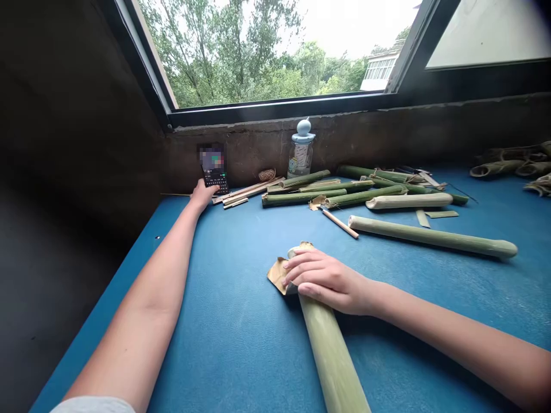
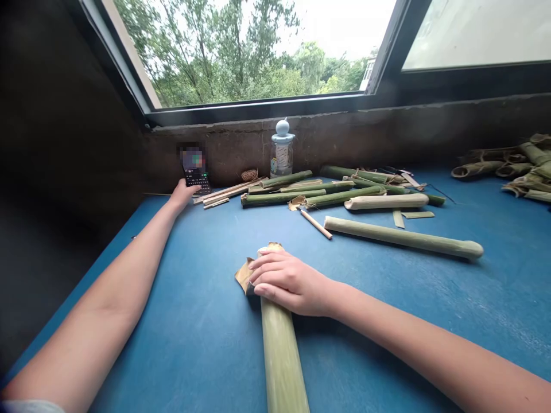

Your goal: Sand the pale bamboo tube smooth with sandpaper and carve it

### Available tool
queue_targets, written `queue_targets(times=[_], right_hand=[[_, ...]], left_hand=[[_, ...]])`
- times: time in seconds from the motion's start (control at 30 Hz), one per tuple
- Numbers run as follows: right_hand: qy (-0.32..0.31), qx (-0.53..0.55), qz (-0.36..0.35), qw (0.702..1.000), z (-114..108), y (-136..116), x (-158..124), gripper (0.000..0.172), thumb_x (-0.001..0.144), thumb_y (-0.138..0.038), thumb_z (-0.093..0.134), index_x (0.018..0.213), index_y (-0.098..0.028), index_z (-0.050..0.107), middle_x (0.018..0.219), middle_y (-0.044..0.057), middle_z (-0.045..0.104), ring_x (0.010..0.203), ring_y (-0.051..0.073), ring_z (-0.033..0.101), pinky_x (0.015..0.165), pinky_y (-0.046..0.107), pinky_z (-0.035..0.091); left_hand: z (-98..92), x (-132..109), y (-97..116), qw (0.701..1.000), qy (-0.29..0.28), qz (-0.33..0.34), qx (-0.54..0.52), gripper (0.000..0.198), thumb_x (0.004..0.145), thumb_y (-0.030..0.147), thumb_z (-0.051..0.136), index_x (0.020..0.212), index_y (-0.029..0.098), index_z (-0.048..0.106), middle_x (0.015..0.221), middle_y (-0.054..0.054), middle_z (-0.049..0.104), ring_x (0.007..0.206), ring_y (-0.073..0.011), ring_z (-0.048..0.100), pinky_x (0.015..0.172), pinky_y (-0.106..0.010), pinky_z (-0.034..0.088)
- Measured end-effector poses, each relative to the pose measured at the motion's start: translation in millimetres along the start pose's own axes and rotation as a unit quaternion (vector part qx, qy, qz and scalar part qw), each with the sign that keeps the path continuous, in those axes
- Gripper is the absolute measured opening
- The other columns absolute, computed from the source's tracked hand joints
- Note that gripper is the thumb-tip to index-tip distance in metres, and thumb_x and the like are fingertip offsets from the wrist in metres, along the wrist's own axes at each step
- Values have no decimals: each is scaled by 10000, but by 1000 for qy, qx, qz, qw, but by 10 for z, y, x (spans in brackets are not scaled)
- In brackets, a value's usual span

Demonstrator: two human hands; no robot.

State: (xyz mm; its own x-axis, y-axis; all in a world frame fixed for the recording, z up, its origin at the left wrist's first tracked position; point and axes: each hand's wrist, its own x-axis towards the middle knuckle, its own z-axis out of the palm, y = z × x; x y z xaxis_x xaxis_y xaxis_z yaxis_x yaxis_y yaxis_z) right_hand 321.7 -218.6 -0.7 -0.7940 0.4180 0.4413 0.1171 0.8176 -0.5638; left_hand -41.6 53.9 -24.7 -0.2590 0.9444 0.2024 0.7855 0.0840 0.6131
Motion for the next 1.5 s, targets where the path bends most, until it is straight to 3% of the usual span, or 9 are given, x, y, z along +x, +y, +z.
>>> queue_targets(times=[0.1, 0.23, 0.37, 0.47, 0.7, 0.97, 1.1, 1.23, 1.5], right_hand=[[-17, 8, -6, 1000, 67, -127, -5, 236, 1031, -223, 469, 1050, -160, 696, 1077, 78, 777, 1212, 191, 624, 1198, 430, 305], [-52, 36, -46, 997, 139, -264, 1, 254, 1039, -264, 465, 1024, -160, 696, 1038, 73, 785, 1148, 174, 659, 1197, 386, 318], [-32, 24, -25, 999, 23, -92, 3, 265, 1045, -245, 448, 1066, -152, 695, 1066, 98, 776, 1173, 195, 642, 1131, 403, 388], [-8, 8, 12, 1000, -32, -7, -4, 269, 1045, -225, 441, 1081, -162, 700, 1078, 87, 774, 1192, 203, 622, 1136, 427, 366], [-32, 28, -30, 999, 167, -272, -4, 258, 1040, -265, 463, 1011, -173, 702, 1018, 62, 791, 1078, 183, 680, 1149, 390, 348], [-22, 6, -7, 1000, 5, -51, 13, 262, 1045, -230, 442, 1025, -163, 695, 1052, 74, 774, 1113, 192, 639, 1131, 414, 358], [-17, 21, -21, 999, 111, -185, 13, 232, 1030, -236, 473, 1012, -168, 695, 1043, 49, 783, 1123, 183, 657, 1193, 405, 292], [-29, 34, -63, 997, 234, -324, 4, 265, 1042, -277, 453, 966, -174, 686, 1007, 39, 792, 1075, 171, 689, 1201, 366, 294], [-30, 34, -79, 996, 199, -232, 1, 265, 1046, -289, 465, 956, -166, 681, 1002, 44, 788, 1045, 165, 687, 1160, 343, 340]], left_hand=[[-10, 22, 7, 998, 13, 11, -66, 390, 801, 366, 521, 1083, 142, 670, 1217, -156, 703, 1152, -311, 631, 967, -368, 481], [-9, 55, 12, 996, 24, 17, -87, 326, 808, 358, 478, 937, 155, 698, 1116, -131, 735, 1090, -296, 643, 951, -350, 487], [-34, 36, -11, 995, 35, 26, -87, 324, 821, 341, 438, 886, 158, 697, 1126, -129, 731, 1101, -284, 634, 967, -336, 474], [-50, -2, -17, 995, 36, 28, -87, 325, 828, 354, 443, 866, 150, 693, 1090, -144, 734, 1063, -297, 645, 944, -351, 480], [-19, -31, 33, 999, 24, 9, -26, 464, 875, 536, 504, 1087, 158, 670, 1214, -186, 698, 1144, -354, 634, 950, -408, 481], [-20, -54, 141, 999, 8, -40, -15, 596, 868, 649, 481, 1205, 172, 602, 1330, -204, 636, 1264, -384, 569, 1048, -468, 407], [32, -78, 218, 997, 33, -64, 21, 848, 799, 793, 460, 1335, 137, 501, 1376, -264, 582, 1351, -435, 478, 1102, -540, 327], [63, -77, 246, 997, 38, -64, 36, 950, 765, 871, 389, 1370, 142, 463, 1375, -282, 572, 1359, -453, 459, 1099, -570, 307], [70, -96, 297, 994, 43, -70, 65, 1130, 737, 895, 394, 1485, 50, 339, 1395, -328, 539, 1365, -473, 442, 1115, -588, 275]])
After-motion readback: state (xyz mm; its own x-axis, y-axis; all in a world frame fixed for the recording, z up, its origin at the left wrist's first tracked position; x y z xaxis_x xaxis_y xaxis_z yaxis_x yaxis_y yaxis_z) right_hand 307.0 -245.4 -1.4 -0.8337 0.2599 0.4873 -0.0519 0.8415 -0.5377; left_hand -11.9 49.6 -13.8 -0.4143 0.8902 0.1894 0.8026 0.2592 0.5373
